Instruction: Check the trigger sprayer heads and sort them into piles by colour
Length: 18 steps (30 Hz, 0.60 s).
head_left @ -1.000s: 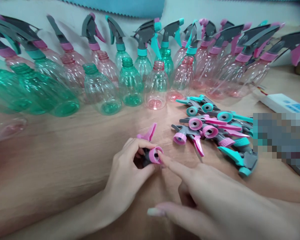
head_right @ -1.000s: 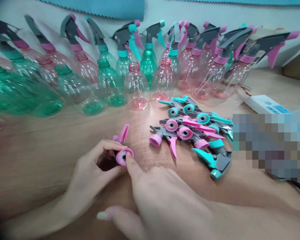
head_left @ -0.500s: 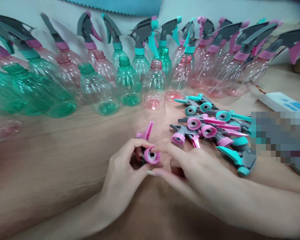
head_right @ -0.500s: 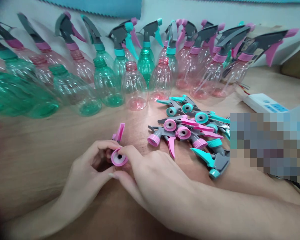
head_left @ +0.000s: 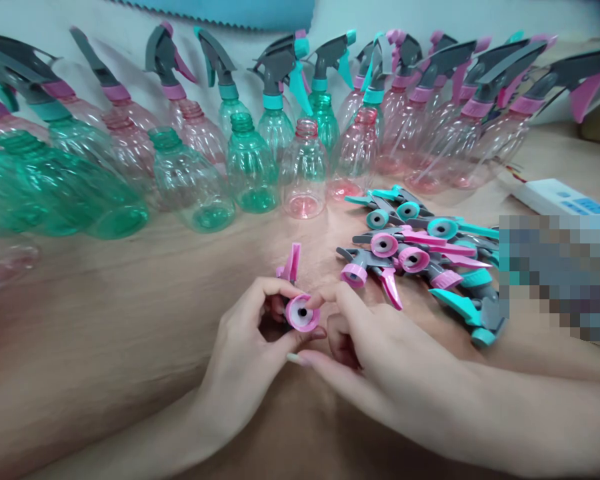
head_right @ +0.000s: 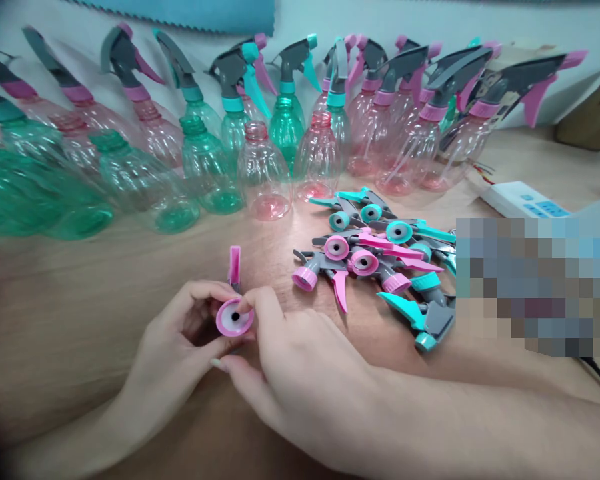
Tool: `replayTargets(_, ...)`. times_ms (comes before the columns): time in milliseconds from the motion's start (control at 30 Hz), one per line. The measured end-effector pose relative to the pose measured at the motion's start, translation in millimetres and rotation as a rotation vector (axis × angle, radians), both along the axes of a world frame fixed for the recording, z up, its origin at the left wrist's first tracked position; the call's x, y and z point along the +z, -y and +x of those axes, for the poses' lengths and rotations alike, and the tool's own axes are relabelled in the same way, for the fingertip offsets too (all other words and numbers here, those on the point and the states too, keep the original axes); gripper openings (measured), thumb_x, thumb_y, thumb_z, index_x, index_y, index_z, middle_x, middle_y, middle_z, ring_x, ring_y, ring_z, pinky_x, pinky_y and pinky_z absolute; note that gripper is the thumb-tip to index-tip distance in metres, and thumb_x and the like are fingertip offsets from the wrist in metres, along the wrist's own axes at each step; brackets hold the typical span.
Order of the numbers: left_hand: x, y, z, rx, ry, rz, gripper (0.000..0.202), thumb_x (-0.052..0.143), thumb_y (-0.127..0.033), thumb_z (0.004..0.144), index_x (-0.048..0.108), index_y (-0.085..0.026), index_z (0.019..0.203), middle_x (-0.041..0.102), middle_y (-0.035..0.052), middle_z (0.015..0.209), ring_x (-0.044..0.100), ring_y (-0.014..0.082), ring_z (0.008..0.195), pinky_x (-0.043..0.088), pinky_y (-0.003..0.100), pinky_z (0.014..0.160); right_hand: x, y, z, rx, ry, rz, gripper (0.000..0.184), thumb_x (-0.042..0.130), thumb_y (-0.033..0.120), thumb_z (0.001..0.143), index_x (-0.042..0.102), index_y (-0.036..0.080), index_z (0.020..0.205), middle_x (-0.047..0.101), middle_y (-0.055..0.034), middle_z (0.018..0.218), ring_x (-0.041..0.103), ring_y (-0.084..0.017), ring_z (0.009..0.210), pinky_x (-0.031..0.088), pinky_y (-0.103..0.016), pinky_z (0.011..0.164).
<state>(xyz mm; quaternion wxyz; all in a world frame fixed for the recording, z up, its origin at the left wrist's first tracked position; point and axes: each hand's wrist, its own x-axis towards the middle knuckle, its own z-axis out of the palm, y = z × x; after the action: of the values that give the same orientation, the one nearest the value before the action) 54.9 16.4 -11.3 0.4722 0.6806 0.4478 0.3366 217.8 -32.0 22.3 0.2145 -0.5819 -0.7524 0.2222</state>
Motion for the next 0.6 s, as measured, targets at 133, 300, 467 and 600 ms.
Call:
replayTargets(133, -0.6, -1, -1, -0.014, -0.007, -0.006, 0.023, 0.066, -0.015, 0.076, 0.054, -0.027, 0.092, 0.060, -0.0053, 0.087, 0.060, 0.0117, 0.076, 0.052, 0.022, 0.067, 2.0, 3, 0, 0.003, 0.055, -0.017, 0.030, 0.055, 0.032, 0.083, 0.049, 0.018, 0.109, 0.059, 0.0021, 0.061, 0.060, -0.023, 0.056, 0.043, -0.051, 0.073)
replayTargets(300, 0.0, -1, -1, 0.010, -0.054, 0.050, 0.025, 0.067, -0.014, 0.075, 0.054, -0.026, 0.092, 0.060, -0.0056, 0.084, 0.059, 0.0120, 0.075, 0.048, 0.024, 0.068, 7.7, 14, 0, 0.064, 0.165, 0.040, 0.059, 0.057, 0.040, 0.082, 0.043, 0.012, 0.132, 0.070, -0.0095, 0.081, 0.064, -0.027, 0.064, 0.040, -0.057, 0.084)
replayTargets(467, -0.2, -1, -1, -0.019, 0.012, 0.091, 0.022, 0.066, -0.009, 0.074, 0.056, -0.025, 0.086, 0.058, -0.0051, 0.088, 0.059, 0.0125, 0.082, 0.047, 0.025, 0.074, 16.7, 12, 3, 0.097, 0.175, -0.044, 0.054, 0.052, 0.045, 0.084, 0.049, 0.015, 0.129, 0.068, -0.0080, 0.073, 0.063, -0.029, 0.064, 0.043, -0.056, 0.077)
replayTargets(600, -2.1, 0, -1, -0.018, 0.076, 0.049, 0.021, 0.068, -0.013, 0.074, 0.056, -0.026, 0.086, 0.056, -0.0051, 0.091, 0.058, 0.0118, 0.083, 0.047, 0.022, 0.070, 21.1, 0, 6, 0.069, 0.056, -0.162, 0.033, 0.054, 0.038, 0.085, 0.055, 0.027, 0.116, 0.065, -0.0002, 0.073, 0.058, -0.023, 0.064, 0.043, -0.040, 0.066)
